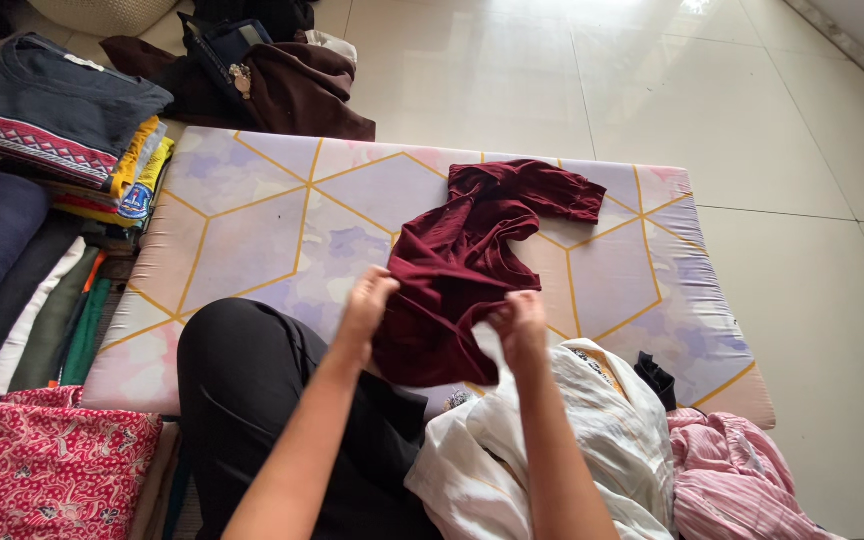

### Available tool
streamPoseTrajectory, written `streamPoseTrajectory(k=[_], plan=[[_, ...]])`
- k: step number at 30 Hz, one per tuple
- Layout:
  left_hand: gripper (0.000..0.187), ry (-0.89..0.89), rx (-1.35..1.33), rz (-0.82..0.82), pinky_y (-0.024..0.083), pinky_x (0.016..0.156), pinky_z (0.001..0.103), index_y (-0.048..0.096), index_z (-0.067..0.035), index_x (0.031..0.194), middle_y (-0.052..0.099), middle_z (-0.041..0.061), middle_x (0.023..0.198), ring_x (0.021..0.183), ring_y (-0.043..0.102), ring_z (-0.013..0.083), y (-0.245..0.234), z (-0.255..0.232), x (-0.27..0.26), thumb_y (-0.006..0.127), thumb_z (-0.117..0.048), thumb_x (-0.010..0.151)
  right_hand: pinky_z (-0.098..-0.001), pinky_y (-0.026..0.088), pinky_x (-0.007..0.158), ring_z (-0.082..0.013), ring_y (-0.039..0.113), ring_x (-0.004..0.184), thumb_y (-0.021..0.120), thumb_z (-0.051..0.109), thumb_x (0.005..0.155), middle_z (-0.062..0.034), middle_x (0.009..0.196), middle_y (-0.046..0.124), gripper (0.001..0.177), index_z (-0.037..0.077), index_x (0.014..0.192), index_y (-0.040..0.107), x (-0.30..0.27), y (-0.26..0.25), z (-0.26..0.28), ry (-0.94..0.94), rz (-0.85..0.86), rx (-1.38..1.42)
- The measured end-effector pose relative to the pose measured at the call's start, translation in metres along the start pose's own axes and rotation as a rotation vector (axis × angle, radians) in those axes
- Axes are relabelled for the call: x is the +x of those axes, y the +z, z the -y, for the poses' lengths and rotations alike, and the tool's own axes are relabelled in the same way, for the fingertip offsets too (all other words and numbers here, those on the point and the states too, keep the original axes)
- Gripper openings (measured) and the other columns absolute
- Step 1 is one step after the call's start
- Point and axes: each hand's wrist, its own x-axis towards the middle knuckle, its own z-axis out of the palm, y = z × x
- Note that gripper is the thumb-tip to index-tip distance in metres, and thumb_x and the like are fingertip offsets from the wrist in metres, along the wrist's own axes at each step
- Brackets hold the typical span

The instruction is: The person folds a red patterned shirt and a maroon shirt on a patterned mat. They smooth and align each garment, fold sleeves and sides, then stack the folded shirts on a nearby pile.

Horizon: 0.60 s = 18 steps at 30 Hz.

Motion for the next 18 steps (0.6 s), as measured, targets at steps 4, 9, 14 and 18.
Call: streamPoseTrajectory(k=[4, 9, 14, 18], plan=[[0.018, -0.111, -0.062, -0.323, 0.051, 0.064, 0.032, 0.063, -0.017, 0.108, 0.063, -0.001, 0.09, 0.075, 0.061, 0.0129, -0.08, -0.047, 0.029, 0.051, -0.018, 0.095, -0.0416, 0.061, 0.077, -0.0269, 0.071, 0.081, 0.055, 0.018, 0.092, -0.0119, 0.092, 0.07, 0.017, 0.004, 0.098, 0.061, 0.018, -0.071, 0.076, -0.056, -0.149, 0.226], [0.02, 0.152, 0.157, -0.253, 0.051, 0.076, 0.032, 0.067, -0.006, 0.112, 0.066, 0.005, 0.099, 0.086, 0.059, 0.0155, -0.096, -0.069, 0.031, 0.057, -0.023, 0.107, -0.0379, 0.059, 0.08, -0.0223, 0.066, 0.086, 0.065, 0.012, 0.091, -0.0069, 0.096, 0.065, 0.011, 0.007, 0.099, 0.06, 0.007, -0.099, 0.1, -0.319, -0.51, 0.035], [0.031, 0.855, 1.073, -0.41, 0.05, 0.079, 0.047, 0.068, -0.005, 0.107, 0.069, 0.018, 0.101, 0.097, 0.062, 0.0375, -0.008, -0.058, -0.015, 0.076, -0.022, 0.083, -0.0349, 0.05, 0.085, -0.0231, 0.058, 0.094, 0.077, 0.001, 0.086, -0.0135, 0.104, 0.057, 0.023, 0.005, 0.103, 0.061, -0.016, -0.034, 0.069, -1.072, -0.717, -1.235], [0.022, -0.02, 0.918, 0.307, 0.056, 0.083, 0.042, 0.072, -0.014, 0.096, 0.076, 0.01, 0.091, 0.091, 0.075, 0.029, 0.034, -0.046, -0.041, 0.067, -0.035, 0.093, -0.0321, 0.047, 0.06, -0.0174, 0.061, 0.064, 0.067, 0.004, 0.089, -0.0072, 0.08, 0.069, 0.004, 0.006, 0.091, 0.07, -0.04, 0.027, 0.052, -0.547, -0.184, -0.97]])
